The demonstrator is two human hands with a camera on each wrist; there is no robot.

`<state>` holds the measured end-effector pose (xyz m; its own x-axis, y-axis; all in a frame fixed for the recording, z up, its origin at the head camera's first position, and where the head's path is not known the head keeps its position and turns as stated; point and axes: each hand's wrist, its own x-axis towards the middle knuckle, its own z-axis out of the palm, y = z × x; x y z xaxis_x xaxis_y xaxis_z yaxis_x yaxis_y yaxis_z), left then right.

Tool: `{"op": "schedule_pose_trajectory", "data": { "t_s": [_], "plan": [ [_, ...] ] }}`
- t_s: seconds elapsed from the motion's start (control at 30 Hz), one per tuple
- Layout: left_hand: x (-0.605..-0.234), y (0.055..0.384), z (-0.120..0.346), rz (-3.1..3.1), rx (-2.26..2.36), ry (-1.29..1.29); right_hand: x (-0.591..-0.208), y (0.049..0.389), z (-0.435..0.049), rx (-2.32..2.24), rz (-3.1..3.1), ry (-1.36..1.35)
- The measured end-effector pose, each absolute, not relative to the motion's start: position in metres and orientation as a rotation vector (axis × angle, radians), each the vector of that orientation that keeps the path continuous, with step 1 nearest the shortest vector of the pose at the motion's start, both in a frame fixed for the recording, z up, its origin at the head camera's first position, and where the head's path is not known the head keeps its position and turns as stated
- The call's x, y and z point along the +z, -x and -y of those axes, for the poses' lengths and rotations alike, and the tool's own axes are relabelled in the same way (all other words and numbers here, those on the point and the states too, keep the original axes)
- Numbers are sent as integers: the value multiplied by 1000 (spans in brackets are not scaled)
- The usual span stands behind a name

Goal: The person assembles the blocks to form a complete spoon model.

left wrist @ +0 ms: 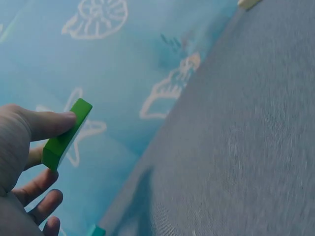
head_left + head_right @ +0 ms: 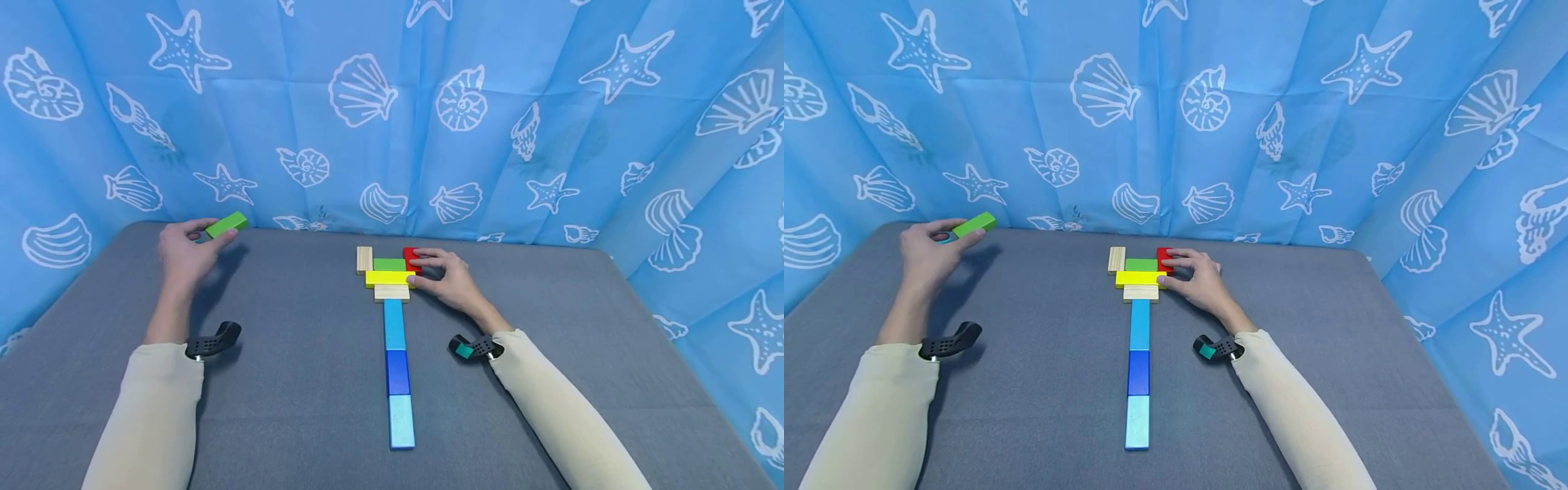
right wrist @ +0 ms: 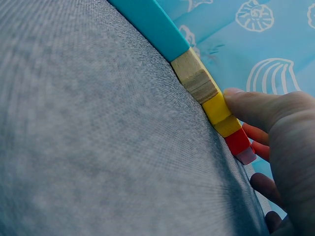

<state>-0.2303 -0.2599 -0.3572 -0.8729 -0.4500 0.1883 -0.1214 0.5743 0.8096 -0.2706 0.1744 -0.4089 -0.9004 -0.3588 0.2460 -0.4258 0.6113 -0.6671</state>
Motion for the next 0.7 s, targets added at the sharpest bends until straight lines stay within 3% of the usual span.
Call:
{"op": "schedule_pose_trajectory", "data": {
  "t_s": [0.7],
  "plan": [
    [-321, 228, 205, 2408, -1272, -75, -407, 270, -174, 1173, 2751, -663]
  ]
}}
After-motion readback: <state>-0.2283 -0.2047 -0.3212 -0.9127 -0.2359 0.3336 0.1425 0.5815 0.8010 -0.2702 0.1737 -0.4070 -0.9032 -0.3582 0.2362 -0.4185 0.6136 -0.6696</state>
